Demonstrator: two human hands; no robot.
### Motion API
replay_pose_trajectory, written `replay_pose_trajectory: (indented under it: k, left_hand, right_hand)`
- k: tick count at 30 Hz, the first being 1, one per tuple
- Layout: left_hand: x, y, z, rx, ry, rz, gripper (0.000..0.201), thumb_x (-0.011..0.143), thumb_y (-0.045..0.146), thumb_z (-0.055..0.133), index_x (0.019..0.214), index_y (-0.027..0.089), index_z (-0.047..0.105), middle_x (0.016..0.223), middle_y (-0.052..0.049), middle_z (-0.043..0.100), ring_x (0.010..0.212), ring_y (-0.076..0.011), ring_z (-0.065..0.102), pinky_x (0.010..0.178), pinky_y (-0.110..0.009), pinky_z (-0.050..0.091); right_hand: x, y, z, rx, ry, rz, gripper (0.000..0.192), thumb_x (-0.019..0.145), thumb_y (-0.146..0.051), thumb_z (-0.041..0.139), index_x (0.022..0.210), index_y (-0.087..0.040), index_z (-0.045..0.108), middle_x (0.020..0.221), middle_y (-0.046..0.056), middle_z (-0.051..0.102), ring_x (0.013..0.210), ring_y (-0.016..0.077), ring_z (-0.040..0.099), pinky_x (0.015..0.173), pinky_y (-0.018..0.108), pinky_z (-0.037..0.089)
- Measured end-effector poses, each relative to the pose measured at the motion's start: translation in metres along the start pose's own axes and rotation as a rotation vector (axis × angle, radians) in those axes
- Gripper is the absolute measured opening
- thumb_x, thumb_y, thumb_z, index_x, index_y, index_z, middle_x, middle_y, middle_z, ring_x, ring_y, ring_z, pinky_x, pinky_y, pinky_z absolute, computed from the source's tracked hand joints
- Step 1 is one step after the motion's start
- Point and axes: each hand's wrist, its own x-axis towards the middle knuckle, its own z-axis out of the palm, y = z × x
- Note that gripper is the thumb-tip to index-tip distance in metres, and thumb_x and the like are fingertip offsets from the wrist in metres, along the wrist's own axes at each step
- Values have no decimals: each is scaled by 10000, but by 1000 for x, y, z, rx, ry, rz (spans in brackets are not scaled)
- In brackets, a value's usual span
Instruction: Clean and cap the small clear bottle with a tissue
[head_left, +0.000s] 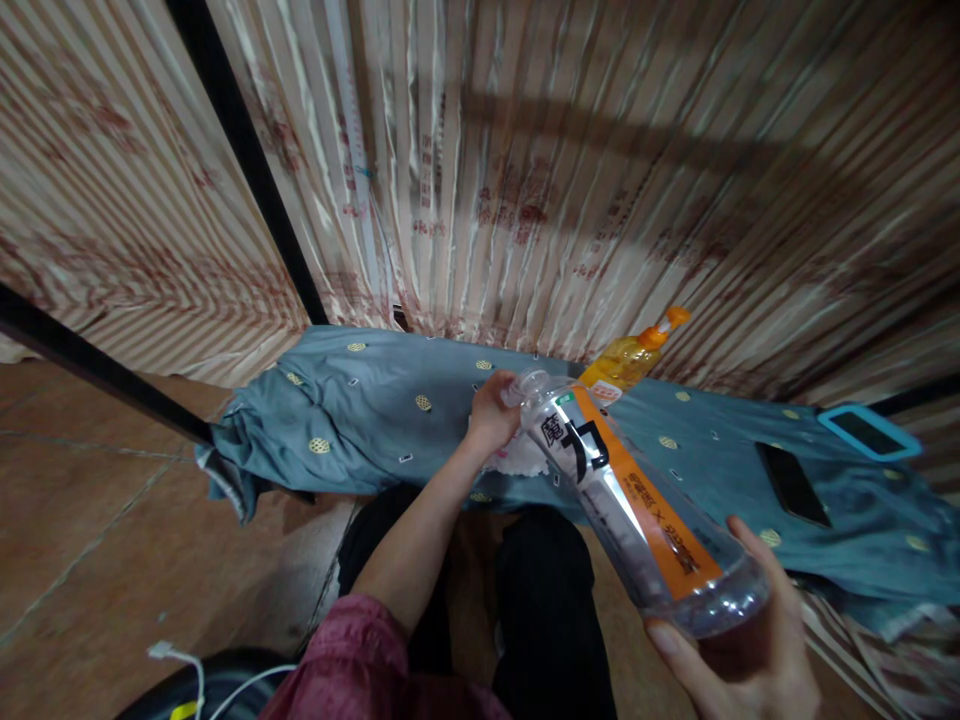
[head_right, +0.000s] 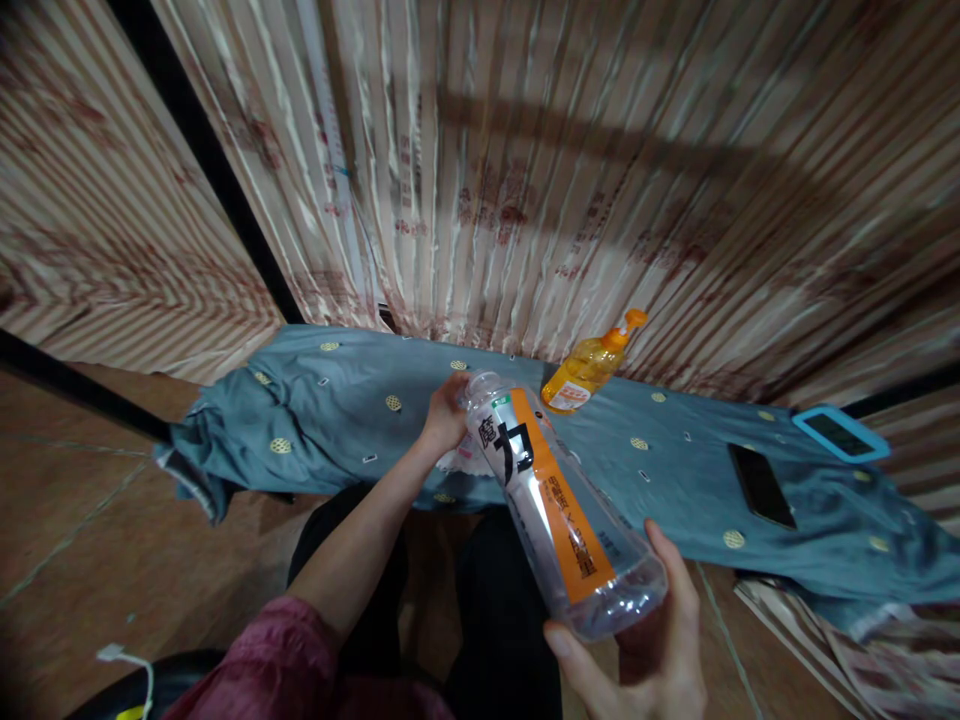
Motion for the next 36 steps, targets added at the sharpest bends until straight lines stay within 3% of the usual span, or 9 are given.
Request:
replay_pose_trajectory:
  k: [14,20,36]
  left_hand:
    - [1,-5,2,-12,3,35,247,700,53,745,884,194,661,919,-41,767,886,-224,720,819,-311,543]
    - [2,-7,4,-4,12,24,260,690,31,743,874,189,652,919,-45,764,885,-229,717,823,-318,537]
    - [0,-1,0,-21,8,12,233,702,79,771,874,198,666,930,-45,772,912,-232,724,840,-320,549]
  right_hand:
    - [2,0,1,28,3,28,1205,596,-727,868,1590,-216,418,1546,167,488,1251,379,602,986,516,554]
    - [1,0,0,2,-24,-19,1134,666,-723,832,1596,-238,402,1576,154,450,1305,383,570,1039,546,535]
    - [1,-2,1,19,-11,2,1188,624,-727,854,1598,-222,399,1564,154,460,1263,354,583,975,469,561]
